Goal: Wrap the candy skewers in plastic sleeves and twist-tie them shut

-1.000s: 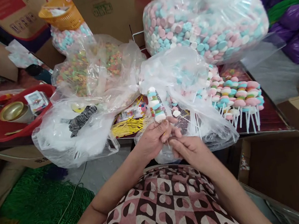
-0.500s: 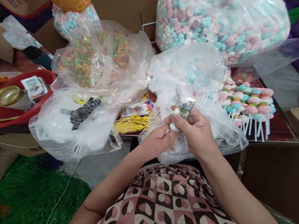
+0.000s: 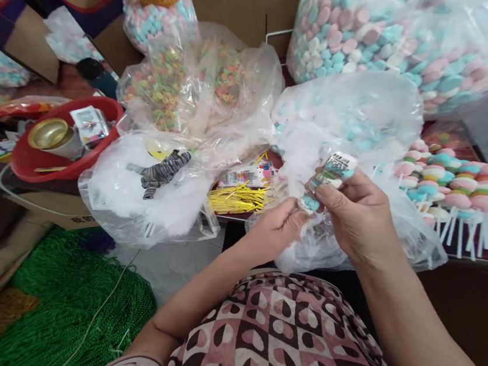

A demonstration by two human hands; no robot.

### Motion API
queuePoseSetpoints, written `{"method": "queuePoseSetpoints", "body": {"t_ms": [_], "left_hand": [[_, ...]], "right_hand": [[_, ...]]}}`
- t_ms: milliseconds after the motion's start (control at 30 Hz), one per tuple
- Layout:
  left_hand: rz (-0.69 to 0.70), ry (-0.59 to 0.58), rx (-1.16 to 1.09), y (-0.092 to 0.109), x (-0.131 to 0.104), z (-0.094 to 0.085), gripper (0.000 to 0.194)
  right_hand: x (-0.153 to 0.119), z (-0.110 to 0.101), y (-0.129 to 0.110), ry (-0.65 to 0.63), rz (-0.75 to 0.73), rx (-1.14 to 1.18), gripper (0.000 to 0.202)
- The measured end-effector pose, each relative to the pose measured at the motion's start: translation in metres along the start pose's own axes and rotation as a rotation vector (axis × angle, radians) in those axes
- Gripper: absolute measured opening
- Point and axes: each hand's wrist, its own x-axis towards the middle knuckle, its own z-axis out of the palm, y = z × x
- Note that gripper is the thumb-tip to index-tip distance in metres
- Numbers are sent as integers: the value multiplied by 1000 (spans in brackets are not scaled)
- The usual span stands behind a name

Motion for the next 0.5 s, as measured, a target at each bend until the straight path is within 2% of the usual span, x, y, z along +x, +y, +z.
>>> {"method": "queuePoseSetpoints", "body": {"t_ms": [67,100,200,300,400,500], "left_hand": [[95,223,298,-1,-1,-6,22],[122,290,384,-2,-3,-11,19],[133,381,409,-3,-9,-35,20],[93,487,131,-1,-18,-65,26],[141,584,-259,3,-24,-87,34],[190,639,-467,7,-26,-97,36]], "right_hand": [[2,14,7,63,-53,-30,28],[4,21,10,55,-65,-53,27],[13,35,18,-115,-23,-159,22],[23,46,30,-370,-11,-432,21],[30,63,47,-563,-197,-766,16],[35,82,64,-694,-379,-1065,21]]}}
